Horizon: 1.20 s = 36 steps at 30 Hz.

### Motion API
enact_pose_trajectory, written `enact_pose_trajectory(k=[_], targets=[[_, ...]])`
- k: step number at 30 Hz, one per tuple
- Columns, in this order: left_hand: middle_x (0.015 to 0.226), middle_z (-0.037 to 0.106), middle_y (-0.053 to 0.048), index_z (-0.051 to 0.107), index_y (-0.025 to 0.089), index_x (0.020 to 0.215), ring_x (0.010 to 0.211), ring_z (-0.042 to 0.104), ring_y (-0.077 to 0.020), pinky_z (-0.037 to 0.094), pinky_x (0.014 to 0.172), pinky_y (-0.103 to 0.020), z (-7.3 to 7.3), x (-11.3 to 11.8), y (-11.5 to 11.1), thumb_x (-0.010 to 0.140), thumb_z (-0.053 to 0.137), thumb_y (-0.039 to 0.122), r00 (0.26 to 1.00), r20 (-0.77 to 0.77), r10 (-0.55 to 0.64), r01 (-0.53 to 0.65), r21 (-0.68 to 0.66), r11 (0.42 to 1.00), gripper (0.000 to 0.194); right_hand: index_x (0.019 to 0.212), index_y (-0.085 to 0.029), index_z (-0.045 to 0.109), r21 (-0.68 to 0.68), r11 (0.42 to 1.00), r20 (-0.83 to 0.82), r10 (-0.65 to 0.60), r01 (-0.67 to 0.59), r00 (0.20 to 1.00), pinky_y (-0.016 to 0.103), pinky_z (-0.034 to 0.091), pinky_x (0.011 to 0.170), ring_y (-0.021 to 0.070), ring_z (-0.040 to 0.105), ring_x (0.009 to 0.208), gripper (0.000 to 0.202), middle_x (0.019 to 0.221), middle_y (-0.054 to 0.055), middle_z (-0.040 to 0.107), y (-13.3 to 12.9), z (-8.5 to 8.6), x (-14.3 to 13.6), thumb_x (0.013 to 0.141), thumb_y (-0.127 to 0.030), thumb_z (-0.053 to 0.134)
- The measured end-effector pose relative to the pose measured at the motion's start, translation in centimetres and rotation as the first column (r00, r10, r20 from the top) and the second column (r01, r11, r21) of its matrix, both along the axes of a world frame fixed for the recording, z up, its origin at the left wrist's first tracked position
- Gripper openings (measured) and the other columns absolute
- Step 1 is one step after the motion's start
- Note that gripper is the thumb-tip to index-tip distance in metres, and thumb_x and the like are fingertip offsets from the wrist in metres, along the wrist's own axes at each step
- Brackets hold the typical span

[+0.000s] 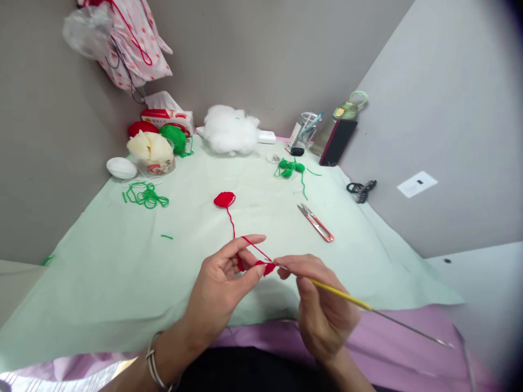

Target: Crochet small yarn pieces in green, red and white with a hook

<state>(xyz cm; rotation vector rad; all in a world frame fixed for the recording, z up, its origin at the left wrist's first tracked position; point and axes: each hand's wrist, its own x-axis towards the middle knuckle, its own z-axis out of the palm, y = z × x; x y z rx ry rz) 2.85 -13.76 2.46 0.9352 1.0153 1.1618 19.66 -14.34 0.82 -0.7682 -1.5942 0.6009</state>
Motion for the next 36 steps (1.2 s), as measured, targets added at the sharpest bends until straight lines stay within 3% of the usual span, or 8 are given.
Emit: enact_pose_trajectory(k=[7, 20, 29, 36], targets=[[0.077, 0.066, 0.004, 0.073, 0.023, 0.122, 0.078, 0.063, -0.012, 0.052, 0.08, -0.024, 0.01, -0.28, 0.09, 0.085, 0.078, 0.023, 1.0, -0.002, -0.021, 0.021, -0.011, 1.0, 0.038, 0.113, -0.024, 0.074, -0.129, 0.985, -0.2, 0.086, -0.113, 0.976, 0.033, 0.058, 0.075, 0.0165, 0.069, 0.084, 0.027, 0.104, 0.005, 0.077, 0.25, 0.22, -0.17, 0.105, -0.013, 0.051], [0.075, 0.067, 0.005, 0.073, 0.022, 0.119, 0.078, 0.07, -0.0131, 0.056, 0.085, -0.026, 0.29, -0.17, 0.01, 0.084, 0.073, 0.021, 0.991, -0.131, 0.0, 0.008, 0.056, 0.998, 0.035, 0.123, -0.022, 0.07, -0.033, 0.993, 0.058, 0.119, -0.117, 0.991, 0.037, 0.058, 0.082, 0.0203, 0.071, 0.099, 0.037, 0.109, 0.007, 0.077, 0.1, 0.32, 0.51, 0.098, 0.0, 0.052], [0.078, 0.069, 0.003, 0.076, 0.021, 0.123, 0.078, 0.067, -0.0144, 0.053, 0.083, -0.029, -0.18, -0.52, 0.4, 0.084, 0.067, 0.018, 0.925, -0.371, 0.078, 0.018, 0.249, 0.968, 0.04, 0.118, -0.02, 0.071, -0.006, 0.994, 0.107, 0.108, -0.108, 0.988, 0.036, 0.06, 0.081, 0.0203, 0.072, 0.098, 0.035, 0.104, 0.008, 0.077, 0.44, 0.08, 0.11, 0.097, 0.001, 0.053], [0.077, 0.066, 0.003, 0.073, 0.02, 0.127, 0.077, 0.065, -0.0153, 0.052, 0.084, -0.031, -0.05, -0.62, 0.24, 0.087, 0.068, 0.021, 0.919, -0.389, 0.06, 0.019, 0.196, 0.98, 0.04, 0.119, -0.023, 0.071, -0.001, 0.999, 0.126, 0.035, -0.035, 0.991, 0.037, 0.062, 0.076, 0.021, 0.074, 0.092, 0.035, 0.102, 0.008, 0.079, 0.18, 0.06, -0.24, 0.097, -0.002, 0.053]])
